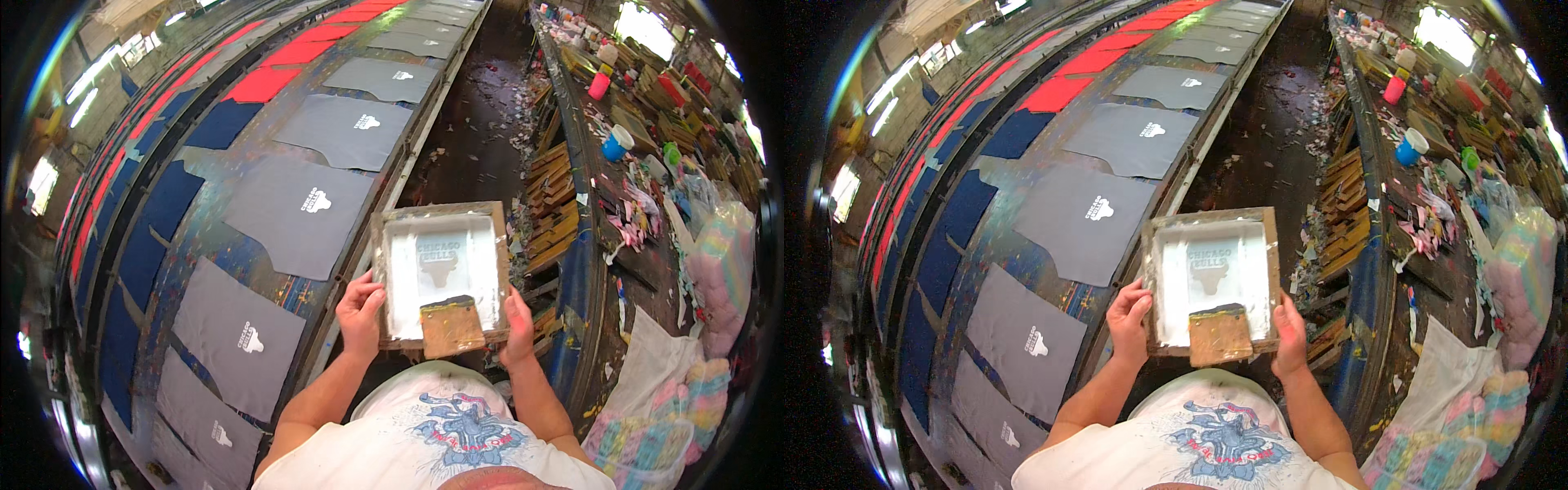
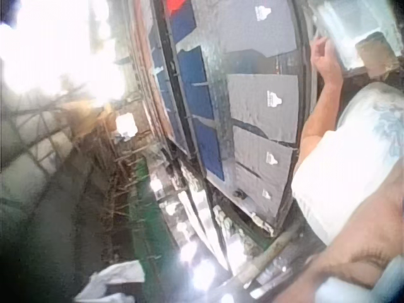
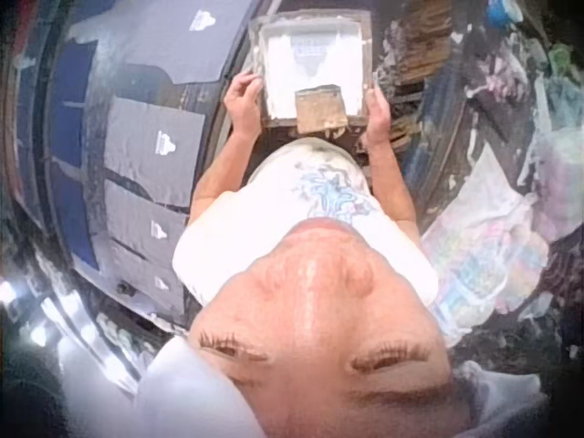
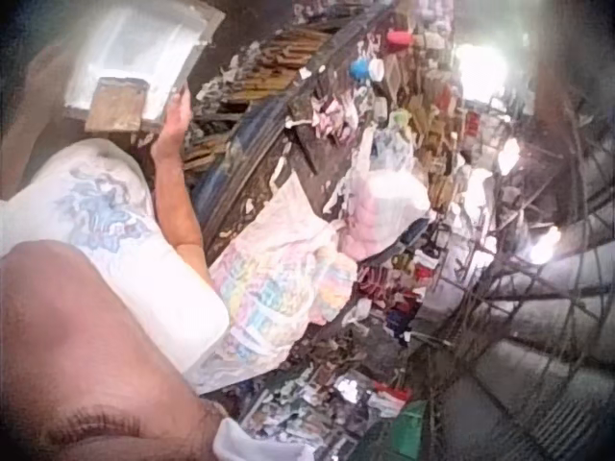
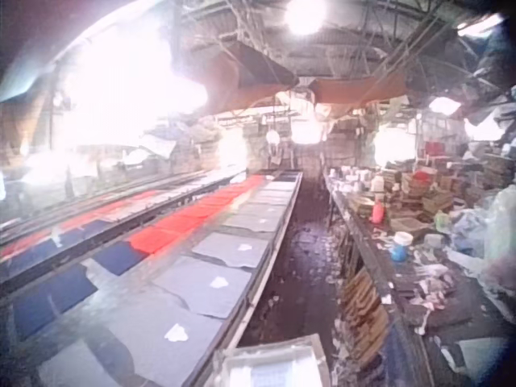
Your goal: The person uses a squeegee to apply white ink through a screen printing frame onto a series of t-shirts laid out on a table. The shirts are printed one at a time, and the person moves along the table to reach each shirt.
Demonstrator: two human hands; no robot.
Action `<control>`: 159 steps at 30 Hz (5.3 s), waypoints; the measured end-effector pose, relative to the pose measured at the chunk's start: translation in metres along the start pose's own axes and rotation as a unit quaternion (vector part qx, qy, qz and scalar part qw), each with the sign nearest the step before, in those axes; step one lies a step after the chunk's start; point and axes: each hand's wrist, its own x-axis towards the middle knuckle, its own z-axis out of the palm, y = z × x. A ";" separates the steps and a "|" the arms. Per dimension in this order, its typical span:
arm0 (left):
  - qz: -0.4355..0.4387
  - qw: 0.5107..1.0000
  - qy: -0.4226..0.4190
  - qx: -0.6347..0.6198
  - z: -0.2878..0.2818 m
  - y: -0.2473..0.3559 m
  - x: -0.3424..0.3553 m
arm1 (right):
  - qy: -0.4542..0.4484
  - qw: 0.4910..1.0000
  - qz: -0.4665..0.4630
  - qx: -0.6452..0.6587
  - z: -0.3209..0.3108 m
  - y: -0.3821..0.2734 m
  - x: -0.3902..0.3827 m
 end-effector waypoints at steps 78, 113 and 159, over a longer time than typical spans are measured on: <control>0.110 0.989 0.090 0.042 0.962 -0.332 1.388 | -0.122 0.990 0.015 -0.063 -0.304 -0.542 1.688; 0.145 0.987 0.071 -0.013 1.506 -0.534 2.033 | -0.118 0.991 -0.001 -0.068 -0.541 -0.814 2.481; 0.143 0.806 0.537 0.203 1.705 -0.555 2.410 | -0.514 0.827 0.072 -0.215 -0.436 -0.861 3.091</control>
